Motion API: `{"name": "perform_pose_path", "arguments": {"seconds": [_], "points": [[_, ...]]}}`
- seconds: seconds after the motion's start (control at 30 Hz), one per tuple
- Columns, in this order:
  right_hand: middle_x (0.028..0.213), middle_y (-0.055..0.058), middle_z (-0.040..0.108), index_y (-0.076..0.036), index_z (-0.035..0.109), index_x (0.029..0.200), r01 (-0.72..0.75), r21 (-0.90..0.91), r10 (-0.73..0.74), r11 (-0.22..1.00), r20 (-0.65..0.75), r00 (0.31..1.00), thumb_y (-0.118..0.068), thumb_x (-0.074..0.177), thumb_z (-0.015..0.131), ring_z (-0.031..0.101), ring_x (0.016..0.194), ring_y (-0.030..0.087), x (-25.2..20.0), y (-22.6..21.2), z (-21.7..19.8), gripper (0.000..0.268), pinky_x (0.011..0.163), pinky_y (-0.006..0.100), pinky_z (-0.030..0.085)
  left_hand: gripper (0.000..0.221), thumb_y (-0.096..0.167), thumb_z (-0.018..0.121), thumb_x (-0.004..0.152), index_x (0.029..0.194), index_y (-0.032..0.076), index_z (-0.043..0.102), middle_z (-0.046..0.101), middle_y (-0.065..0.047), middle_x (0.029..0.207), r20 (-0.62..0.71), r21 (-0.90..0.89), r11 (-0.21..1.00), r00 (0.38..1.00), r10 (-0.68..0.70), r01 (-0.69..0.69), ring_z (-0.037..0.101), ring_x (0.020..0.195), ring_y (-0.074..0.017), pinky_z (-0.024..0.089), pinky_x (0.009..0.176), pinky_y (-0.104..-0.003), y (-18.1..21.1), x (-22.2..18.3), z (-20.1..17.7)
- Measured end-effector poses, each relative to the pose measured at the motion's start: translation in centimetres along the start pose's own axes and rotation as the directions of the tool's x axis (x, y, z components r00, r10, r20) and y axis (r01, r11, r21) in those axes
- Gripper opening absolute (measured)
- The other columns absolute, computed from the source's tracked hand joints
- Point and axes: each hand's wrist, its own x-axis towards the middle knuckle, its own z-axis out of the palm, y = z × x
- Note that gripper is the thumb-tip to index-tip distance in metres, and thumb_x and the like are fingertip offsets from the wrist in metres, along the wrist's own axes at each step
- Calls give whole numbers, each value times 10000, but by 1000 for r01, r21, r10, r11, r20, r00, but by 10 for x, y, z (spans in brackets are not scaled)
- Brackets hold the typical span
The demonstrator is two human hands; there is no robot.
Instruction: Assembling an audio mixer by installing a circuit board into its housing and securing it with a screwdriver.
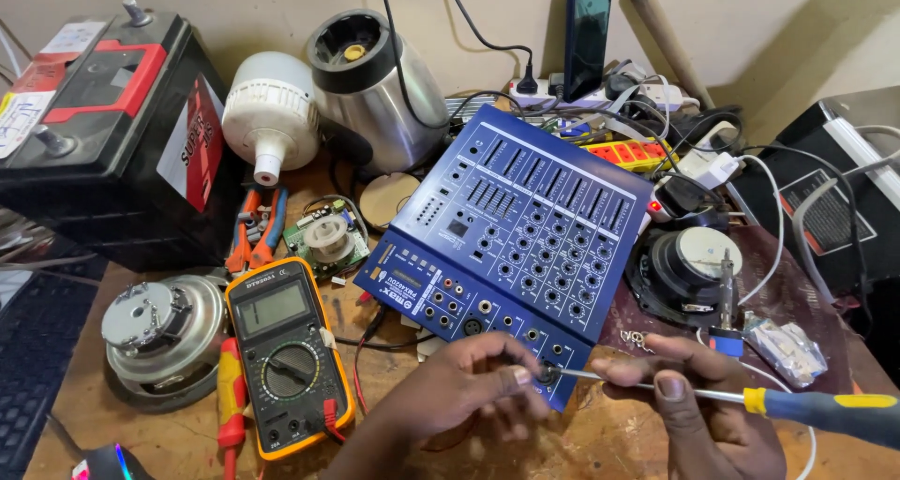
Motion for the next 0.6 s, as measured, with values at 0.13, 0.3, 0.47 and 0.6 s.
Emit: {"name": "perform_pose_path", "arguments": {"seconds": [0.13,0.3,0.47,0.6], "points": [[884,272,806,75,657,1347,100,-72,-97,992,51,994,-59,1064,544,871,921,393,1,-5,4,333,858,424,692,202,241,707,1112,1000,89,777,778,-51,827,41,439,898,998,-57,34,705,689,-98,582,629,-245,-19,11,-20],[870,212,832,55,671,1304,177,-121,-167,977,89,982,-95,1055,565,873,928,312,2,-1,12,309,861,386,717,262,261,671,1138,967,89,772,764,-59,803,15,427,900,994,-108,91,698,638,-120,561,587,-247,-27,20,-16],[861,185,853,56,688,1276,194,-159,-174,968,129,976,-150,1043,584,880,913,276,1,-6,21,328,834,371,730,243,255,657,1127,991,88,772,846,-38,1008,-9,356,924,990,-144,137,751,781,-92,564,609,-236,-26,21,-12],[854,133,891,1,725,1259,144,-286,-119,947,104,987,-201,1028,603,871,894,216,0,-15,25,330,858,349,715,212,231,631,1133,1091,68,759,840,-74,1068,40,260,961,993,-109,95,771,822,-114,545,606,-216,-33,25,-14]]}}
